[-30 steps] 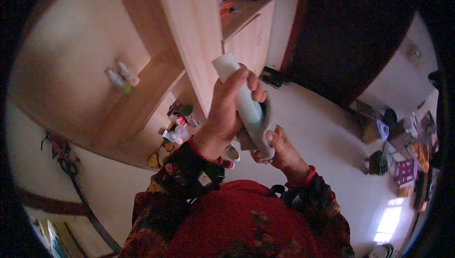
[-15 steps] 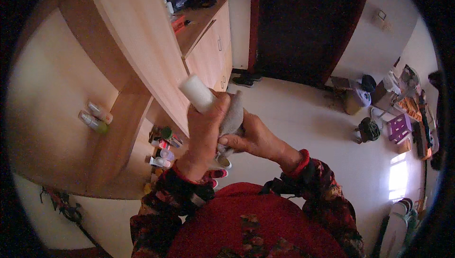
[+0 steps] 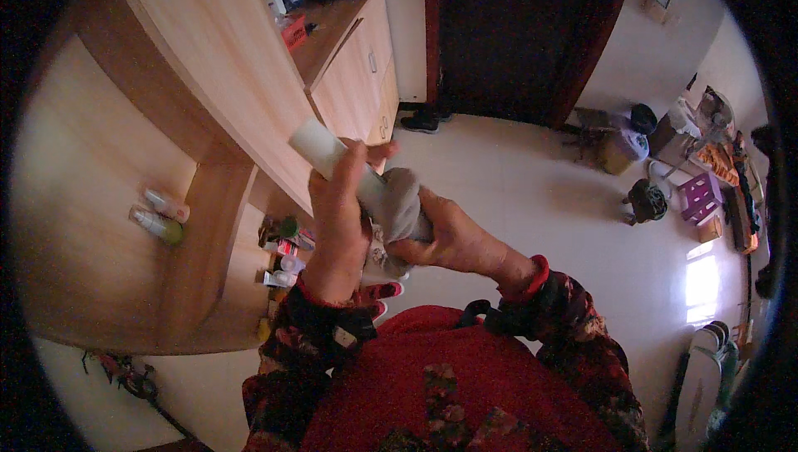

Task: The person wipes a wooden shelf with a cloth, then picks up and wipes several small bottles and containers one by one before placing them back. The person also wipes the shelf surface and handles a plastic container and a tube.

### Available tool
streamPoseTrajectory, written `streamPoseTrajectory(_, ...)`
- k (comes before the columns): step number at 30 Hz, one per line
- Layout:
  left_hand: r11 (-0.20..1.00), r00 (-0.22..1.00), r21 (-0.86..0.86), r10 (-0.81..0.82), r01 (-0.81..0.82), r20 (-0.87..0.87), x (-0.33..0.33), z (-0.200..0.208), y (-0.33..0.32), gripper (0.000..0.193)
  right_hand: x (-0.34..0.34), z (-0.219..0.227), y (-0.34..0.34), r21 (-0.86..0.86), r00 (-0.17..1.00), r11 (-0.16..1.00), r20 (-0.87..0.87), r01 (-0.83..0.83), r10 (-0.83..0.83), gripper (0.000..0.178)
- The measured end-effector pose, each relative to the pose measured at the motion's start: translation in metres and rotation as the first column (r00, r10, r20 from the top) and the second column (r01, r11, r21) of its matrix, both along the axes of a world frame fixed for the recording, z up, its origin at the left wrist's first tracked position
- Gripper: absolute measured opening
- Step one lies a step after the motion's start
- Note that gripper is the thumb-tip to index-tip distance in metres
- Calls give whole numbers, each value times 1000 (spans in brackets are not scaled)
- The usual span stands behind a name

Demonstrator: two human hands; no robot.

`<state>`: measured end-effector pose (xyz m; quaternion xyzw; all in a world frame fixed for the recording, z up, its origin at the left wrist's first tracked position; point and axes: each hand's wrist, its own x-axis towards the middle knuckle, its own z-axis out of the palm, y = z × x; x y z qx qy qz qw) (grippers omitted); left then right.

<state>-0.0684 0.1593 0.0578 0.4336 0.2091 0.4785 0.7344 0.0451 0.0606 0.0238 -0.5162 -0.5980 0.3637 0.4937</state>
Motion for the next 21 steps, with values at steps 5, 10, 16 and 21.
streamPoseTrajectory(5,989,989,-61,-130,135,76,4,5,-5,27,3,-10,1,92,989,992,112,84,-94,55)
streamPoseTrajectory(10,975,974,49,-218,215,60,-1,-6,-23,31,6,-3,-2,-101,836,984,-544,-143,66,47)
streamPoseTrajectory(16,915,925,-203,-301,348,231,5,-9,-17,27,5,-20,-3,217,978,976,-195,-31,75,64)
streamPoseTrajectory(21,916,925,-239,-253,323,282,3,-4,-12,23,12,-6,-3,86,999,996,41,-9,6,48)
